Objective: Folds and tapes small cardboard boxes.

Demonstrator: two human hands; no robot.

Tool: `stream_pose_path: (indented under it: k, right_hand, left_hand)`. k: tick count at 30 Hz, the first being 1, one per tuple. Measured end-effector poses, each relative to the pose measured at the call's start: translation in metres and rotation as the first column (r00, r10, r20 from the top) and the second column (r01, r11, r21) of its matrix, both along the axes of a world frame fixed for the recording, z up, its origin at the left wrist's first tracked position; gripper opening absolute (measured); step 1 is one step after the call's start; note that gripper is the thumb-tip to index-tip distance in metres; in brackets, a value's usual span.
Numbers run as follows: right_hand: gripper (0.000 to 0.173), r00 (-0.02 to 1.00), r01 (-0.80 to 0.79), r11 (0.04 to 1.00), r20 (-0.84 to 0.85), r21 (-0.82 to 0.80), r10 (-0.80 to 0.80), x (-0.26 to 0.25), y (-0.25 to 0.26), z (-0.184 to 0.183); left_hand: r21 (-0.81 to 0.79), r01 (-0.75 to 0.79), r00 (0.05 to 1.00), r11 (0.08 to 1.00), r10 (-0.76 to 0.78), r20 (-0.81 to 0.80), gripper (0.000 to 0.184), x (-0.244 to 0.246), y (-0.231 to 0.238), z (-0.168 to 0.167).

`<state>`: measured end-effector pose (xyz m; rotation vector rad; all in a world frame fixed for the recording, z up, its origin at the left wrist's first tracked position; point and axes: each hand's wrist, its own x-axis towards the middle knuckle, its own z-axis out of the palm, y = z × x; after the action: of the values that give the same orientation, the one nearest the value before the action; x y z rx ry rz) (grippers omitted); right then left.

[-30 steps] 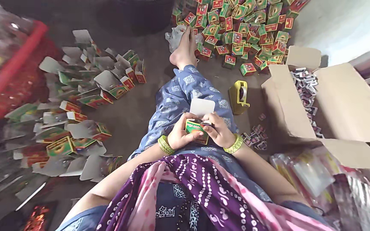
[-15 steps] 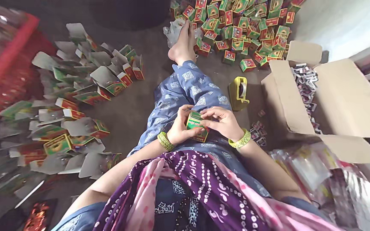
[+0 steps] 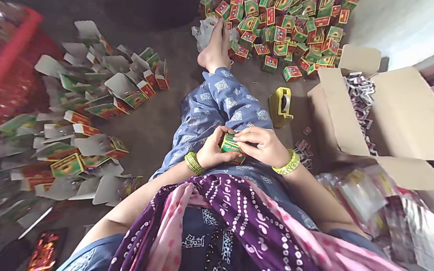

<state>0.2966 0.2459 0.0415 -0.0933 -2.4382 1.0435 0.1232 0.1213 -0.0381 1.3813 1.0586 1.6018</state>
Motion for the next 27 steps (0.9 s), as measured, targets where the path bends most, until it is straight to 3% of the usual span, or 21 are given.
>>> stream_pose_path:
  k: [5, 9, 12, 16, 18, 20, 23, 25, 27]
  right_hand:
    - [0.03, 0.993, -0.034, 0.987, 0.114, 0.157, 0.017, 0.005, -0.003, 0.002]
    - [0.024, 0.992, 0.126, 0.979, 0.004, 0.159, -0.128, 0.006, -0.014, -0.014]
    - [0.023, 0.972, 0.232, 0.969, -0.066, 0.086, -0.227, 0.009, -0.021, -0.025]
    - [0.026, 0.984, 0.173, 0.969, -0.016, -0.178, -0.178, 0.02, -0.007, -0.024]
    - [0.027, 0.955, 0.294, 0.915, 0.045, -0.277, -0.294, 0.028, 0.015, -0.024]
    - [0.026, 0.85, 0.525, 0.803, 0.135, -0.28, -0.509, 0.041, 0.051, -0.031]
    - [0.029, 0.574, 0.818, 0.542, 0.241, -0.192, -0.782, 0.065, 0.118, -0.053]
    - [0.036, 0.407, 0.912, 0.396, 0.325, -0.103, -0.854, 0.08, 0.158, -0.068]
    - [0.043, 0.313, 0.937, 0.349, 0.463, -0.008, -0.829, 0.09, 0.189, -0.081]
  left_hand:
    - [-0.012, -0.016, 1.0, 1.0, 0.016, 0.005, 0.065, 0.0, 0.0, -0.003]
    - [-0.105, -0.058, 0.992, 0.993, 0.069, 0.106, 0.058, 0.0, -0.001, -0.002]
    - [-0.148, -0.064, 0.987, 0.987, 0.085, 0.14, 0.057, 0.0, -0.001, -0.001]
    - [-0.186, -0.036, 0.986, 0.982, 0.065, 0.153, 0.051, 0.001, -0.003, 0.003]
    - [-0.201, -0.06, 0.977, 0.978, 0.099, 0.189, 0.05, 0.0, -0.002, 0.005]
    - [-0.221, -0.099, 0.961, 0.97, 0.151, 0.233, 0.049, -0.002, -0.002, 0.004]
    - [-0.209, -0.128, 0.95, 0.97, 0.18, 0.255, 0.042, -0.003, -0.001, 0.002]
    - [-0.177, -0.135, 0.957, 0.975, 0.175, 0.231, 0.033, -0.004, 0.001, 0.0]
    - [-0.157, -0.139, 0.965, 0.978, 0.169, 0.198, 0.026, -0.005, 0.003, -0.001]
